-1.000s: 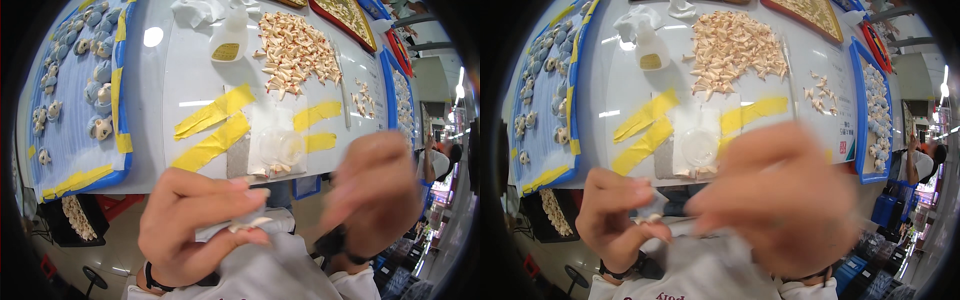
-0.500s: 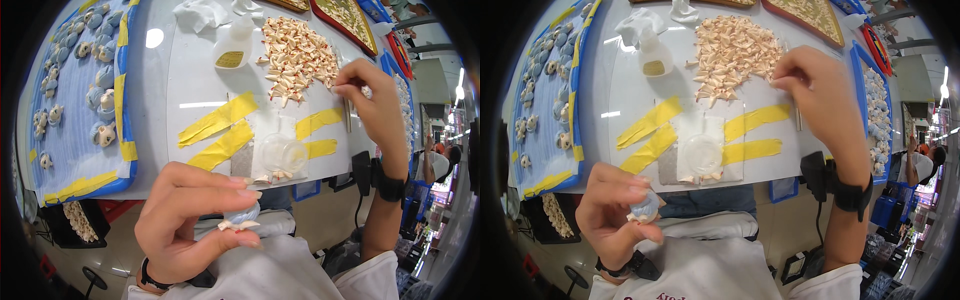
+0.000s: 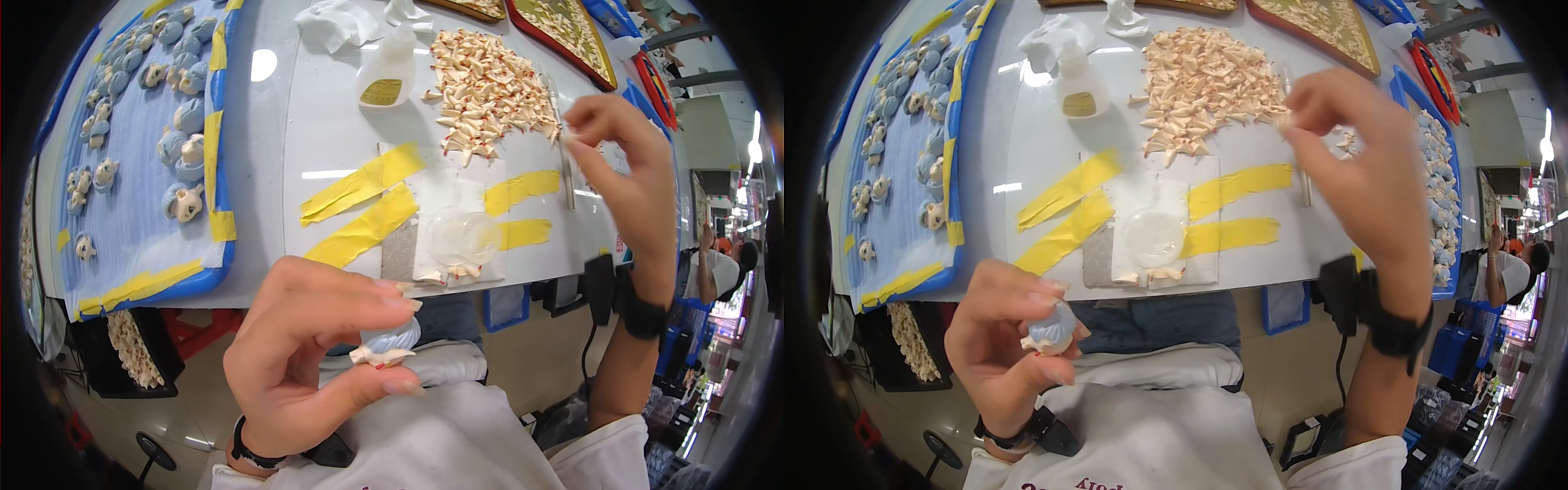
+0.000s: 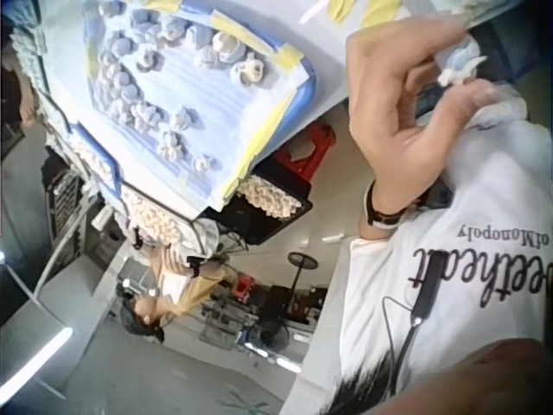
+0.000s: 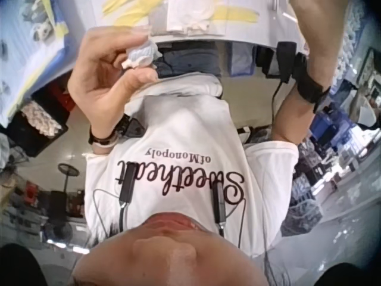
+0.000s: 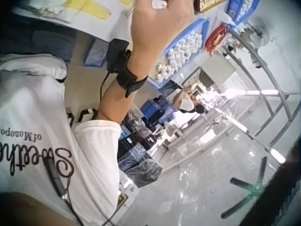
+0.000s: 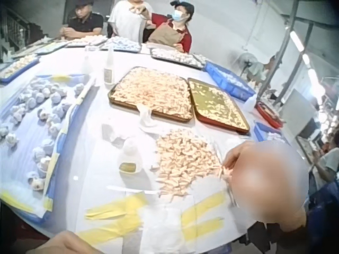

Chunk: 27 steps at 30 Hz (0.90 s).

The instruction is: The person assembles miniature figurines by hand, picking up small white components and attaching them to blue and white base figures. They repeatedly pick up parts from a tray, apply them to the figurine, and place the completed unit into a blue tray. The process is repetitive and involves precise hand movements.

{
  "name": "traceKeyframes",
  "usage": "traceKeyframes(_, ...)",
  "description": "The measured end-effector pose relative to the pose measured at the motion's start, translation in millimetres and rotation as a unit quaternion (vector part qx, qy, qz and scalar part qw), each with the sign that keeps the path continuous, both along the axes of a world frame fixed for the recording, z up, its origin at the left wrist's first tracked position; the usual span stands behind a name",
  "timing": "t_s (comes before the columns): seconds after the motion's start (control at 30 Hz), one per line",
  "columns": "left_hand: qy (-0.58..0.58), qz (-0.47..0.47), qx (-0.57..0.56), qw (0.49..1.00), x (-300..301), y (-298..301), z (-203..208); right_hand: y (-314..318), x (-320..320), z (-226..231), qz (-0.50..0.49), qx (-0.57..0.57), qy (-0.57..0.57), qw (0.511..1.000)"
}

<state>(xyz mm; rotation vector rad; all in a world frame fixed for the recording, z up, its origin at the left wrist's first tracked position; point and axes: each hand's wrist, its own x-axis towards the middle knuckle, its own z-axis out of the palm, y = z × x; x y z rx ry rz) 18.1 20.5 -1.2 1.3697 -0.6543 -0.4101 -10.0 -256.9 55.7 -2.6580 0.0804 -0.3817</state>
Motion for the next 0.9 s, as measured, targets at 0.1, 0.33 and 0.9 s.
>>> traceKeyframes(0.1,0.026,-0.013,-0.01,1.0,1.9,3.4,-4.7,17.1,-24.5,6.4,-0.028,0.188,-0.071,0.979)
traceKeyframes(0.33,0.192,0.0,-0.084,0.978,-3.2,-9.0,-0.8,54.8,-62.8,2.2,-0.159,0.371,-0.073,0.912)
traceKeyframes(0.9,0.226,-0.018,-0.124,0.966,-3.2,-10.4,-4.7,66.5,-40.1,-18.7,-0.041,0.329,-0.081,0.94)
